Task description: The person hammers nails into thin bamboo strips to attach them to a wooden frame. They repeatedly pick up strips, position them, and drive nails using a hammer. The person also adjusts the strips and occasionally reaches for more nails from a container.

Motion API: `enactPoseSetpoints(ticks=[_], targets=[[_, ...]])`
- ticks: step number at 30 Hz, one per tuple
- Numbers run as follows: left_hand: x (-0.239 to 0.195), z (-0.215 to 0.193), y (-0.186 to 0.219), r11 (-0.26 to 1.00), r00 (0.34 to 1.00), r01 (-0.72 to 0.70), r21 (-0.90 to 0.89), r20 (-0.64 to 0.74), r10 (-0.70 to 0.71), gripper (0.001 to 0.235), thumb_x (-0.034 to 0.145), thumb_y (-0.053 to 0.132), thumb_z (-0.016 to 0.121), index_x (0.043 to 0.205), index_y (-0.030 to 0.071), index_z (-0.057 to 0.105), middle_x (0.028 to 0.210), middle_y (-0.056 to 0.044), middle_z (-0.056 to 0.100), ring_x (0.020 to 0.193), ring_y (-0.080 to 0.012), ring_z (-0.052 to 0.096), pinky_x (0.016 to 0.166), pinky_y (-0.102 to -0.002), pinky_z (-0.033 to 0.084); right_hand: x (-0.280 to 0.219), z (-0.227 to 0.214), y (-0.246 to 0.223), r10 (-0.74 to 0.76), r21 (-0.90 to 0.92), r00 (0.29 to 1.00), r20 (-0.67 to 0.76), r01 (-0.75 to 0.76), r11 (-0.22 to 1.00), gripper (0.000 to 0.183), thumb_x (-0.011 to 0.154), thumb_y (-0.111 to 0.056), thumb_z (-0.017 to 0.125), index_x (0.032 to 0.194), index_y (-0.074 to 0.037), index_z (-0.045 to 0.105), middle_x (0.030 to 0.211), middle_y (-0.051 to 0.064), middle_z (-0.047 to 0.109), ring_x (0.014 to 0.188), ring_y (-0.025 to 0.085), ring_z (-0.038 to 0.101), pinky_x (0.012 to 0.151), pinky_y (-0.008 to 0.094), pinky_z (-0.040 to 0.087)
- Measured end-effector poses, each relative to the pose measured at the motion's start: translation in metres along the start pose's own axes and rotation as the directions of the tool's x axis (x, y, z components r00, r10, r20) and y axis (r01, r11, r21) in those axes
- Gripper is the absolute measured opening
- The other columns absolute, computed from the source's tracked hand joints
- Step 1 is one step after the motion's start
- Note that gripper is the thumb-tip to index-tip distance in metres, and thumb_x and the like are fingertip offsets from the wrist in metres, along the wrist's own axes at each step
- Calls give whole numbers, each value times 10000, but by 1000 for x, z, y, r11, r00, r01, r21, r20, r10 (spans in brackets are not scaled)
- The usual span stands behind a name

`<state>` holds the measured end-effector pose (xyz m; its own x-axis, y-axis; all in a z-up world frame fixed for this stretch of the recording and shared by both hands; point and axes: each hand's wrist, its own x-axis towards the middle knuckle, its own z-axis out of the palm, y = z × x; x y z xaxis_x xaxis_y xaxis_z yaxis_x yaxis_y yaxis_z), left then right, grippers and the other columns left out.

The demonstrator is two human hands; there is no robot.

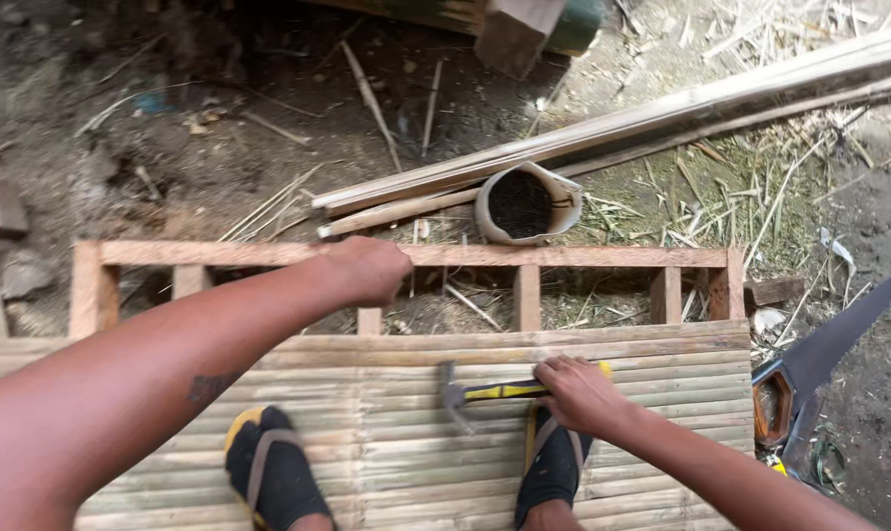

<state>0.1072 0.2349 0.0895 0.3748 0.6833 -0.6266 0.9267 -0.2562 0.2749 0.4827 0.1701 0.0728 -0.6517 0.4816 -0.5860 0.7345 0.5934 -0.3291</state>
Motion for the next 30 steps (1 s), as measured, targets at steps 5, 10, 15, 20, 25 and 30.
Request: enactPoseSetpoints(ticks=[5,10,15,20,25,30], targets=[[100,19,-49,969,971,238,71,-6,-238,180,918,63,662,1070,69,758,1145,-149,735,1070,-291,714,921,-430,602,82,-6,28,76,126,976,-205,-51,991,329,983,-343,656,1104,-40,612,1089,149,613,1052,319,589,943,458,485],[161,52,-80,871,847,408,-274,-244,-473,438,896,95,672,1306,-19,566,1274,-205,585,1196,-310,558,1071,-435,445,175,-42,47,14,-2,783,-622,-19,1000,491,937,-276,647,1257,79,532,1200,267,602,1095,378,569,947,471,466],[191,53,-79,866,849,368,-340,-256,-461,295,1013,10,545,1297,23,620,1269,-184,600,1196,-288,571,1068,-438,485,220,-53,80,223,30,954,-199,-221,975,340,1078,-353,517,1077,-36,642,872,188,731,720,355,720,635,465,572],[192,57,-85,805,852,342,-484,-202,-484,290,974,149,641,1252,69,643,1211,-91,610,1168,-235,563,1117,-405,447,212,-42,141,473,36,837,-274,-483,875,437,1116,-347,436,940,-40,691,673,159,695,531,308,720,471,448,561],[188,44,-83,866,846,291,-406,-314,-432,273,951,209,677,1201,101,674,1204,-82,611,1179,-235,551,1094,-413,426,198,-71,190,591,45,683,-429,-637,770,390,1069,-415,531,1036,-78,726,867,224,712,799,401,708,703,511,559],[213,46,-65,955,867,255,-150,-402,-295,249,965,164,658,1183,45,638,1160,-115,597,1148,-245,562,1024,-398,455,196,-84,172,415,48,624,-662,-517,855,417,953,-261,588,1226,52,570,1092,238,642,897,345,684,714,463,558]])
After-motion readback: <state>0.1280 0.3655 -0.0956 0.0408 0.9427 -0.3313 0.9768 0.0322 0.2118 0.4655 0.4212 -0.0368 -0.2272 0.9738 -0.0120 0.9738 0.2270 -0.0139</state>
